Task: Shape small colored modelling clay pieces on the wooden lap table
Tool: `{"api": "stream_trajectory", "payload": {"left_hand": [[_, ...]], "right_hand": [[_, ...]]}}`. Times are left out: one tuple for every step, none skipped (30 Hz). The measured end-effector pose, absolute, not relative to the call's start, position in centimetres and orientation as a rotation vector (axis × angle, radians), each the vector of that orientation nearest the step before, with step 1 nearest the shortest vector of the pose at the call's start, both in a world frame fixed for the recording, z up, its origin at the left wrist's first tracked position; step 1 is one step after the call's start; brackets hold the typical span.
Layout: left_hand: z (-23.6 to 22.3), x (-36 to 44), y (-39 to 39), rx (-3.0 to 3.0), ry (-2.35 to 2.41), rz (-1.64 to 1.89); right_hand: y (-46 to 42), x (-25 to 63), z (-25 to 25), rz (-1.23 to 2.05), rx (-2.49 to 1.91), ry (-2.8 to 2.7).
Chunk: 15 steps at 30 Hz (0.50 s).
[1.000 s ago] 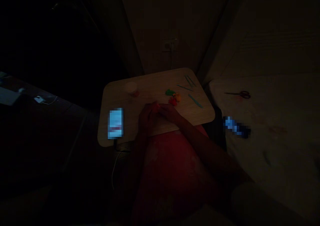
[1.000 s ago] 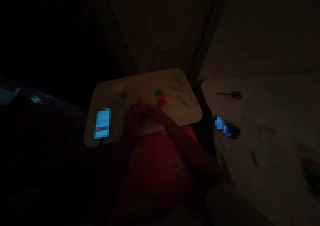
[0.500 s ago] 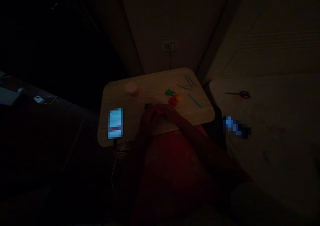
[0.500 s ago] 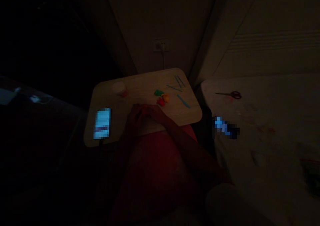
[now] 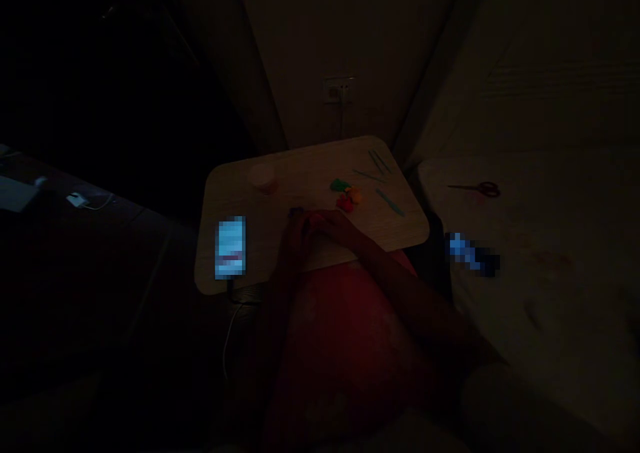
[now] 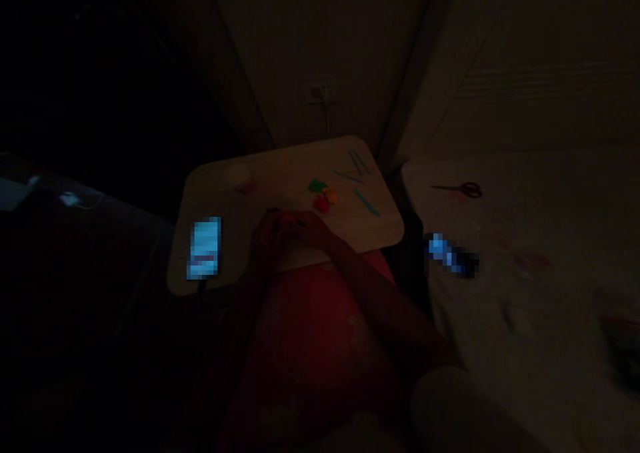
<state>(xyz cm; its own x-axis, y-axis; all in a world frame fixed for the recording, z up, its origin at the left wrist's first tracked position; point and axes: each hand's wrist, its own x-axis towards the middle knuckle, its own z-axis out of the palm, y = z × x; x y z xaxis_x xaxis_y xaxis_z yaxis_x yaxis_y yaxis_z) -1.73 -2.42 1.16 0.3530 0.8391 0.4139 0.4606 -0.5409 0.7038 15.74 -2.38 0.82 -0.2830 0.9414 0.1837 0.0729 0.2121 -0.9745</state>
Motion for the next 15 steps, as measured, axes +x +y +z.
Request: {"api": "stream_trajectory", "payload": {"left_hand": [[1.13,-1.71,-2.39,2.152,1.128,1.061],[1.1,-1.69,-2.36,2.159,1.121,1.057],[1.07,-1.68,-2.32,2.169,1.112,1.055],[1.05,-1.66,-2.28,2.178,1.108,1.056],[1.02,-1.65,-2.23,2.184,1.11,1.061],[1.0,-1.63,-2.19,2.185,1.116,1.072],[0.98,-1.62,-2.15,2.184,1.122,1.084],[0.95,-1.62,-2.11,2.183,1.125,1.091],[0.93,-1.61,-2.09,2.185,1.123,1.093],[0.9,-1.61,-2.08,2.189,1.122,1.094],[0.88,-1.6,-2.09,2.194,1.121,1.093],[0.87,-1.59,-2.11,2.199,1.124,1.089],[0.86,-1.58,-2.15,2.202,1.132,1.087],[0.87,-1.57,-2.2,2.201,1.143,1.085],[0.89,-1.56,-2.25,2.196,1.155,1.083]], "right_hand": [[-2.34,15.74,0.74,1.197,-0.989,-1.585],[-2.3,15.73,0.66,1.192,-0.992,-1.589],[-2.27,15.71,0.6,1.188,-0.994,-1.591],[-2.26,15.68,0.57,1.181,-0.995,-1.589],[-2.25,15.64,0.59,1.172,-0.999,-1.584],[-2.27,15.6,0.64,1.162,-1.003,-1.578],[-2.3,15.56,0.72,1.155,-1.008,-1.573],[-2.33,15.53,0.84,1.152,-1.012,-1.571],[-2.37,15.5,0.97,1.152,-1.016,-1.571],[-2.41,15.49,1.11,1.155,-1.018,-1.576],[-2.44,15.49,1.24,1.158,-1.019,-1.586],[-2.46,15.5,1.36,1.154,-1.022,-1.597],[-2.47,15.51,1.45,1.147,-1.027,-1.61],[-2.47,15.52,1.51,1.135,-1.034,-1.624],[-2.46,15.52,1.53,1.118,-1.042,-1.638]]}}
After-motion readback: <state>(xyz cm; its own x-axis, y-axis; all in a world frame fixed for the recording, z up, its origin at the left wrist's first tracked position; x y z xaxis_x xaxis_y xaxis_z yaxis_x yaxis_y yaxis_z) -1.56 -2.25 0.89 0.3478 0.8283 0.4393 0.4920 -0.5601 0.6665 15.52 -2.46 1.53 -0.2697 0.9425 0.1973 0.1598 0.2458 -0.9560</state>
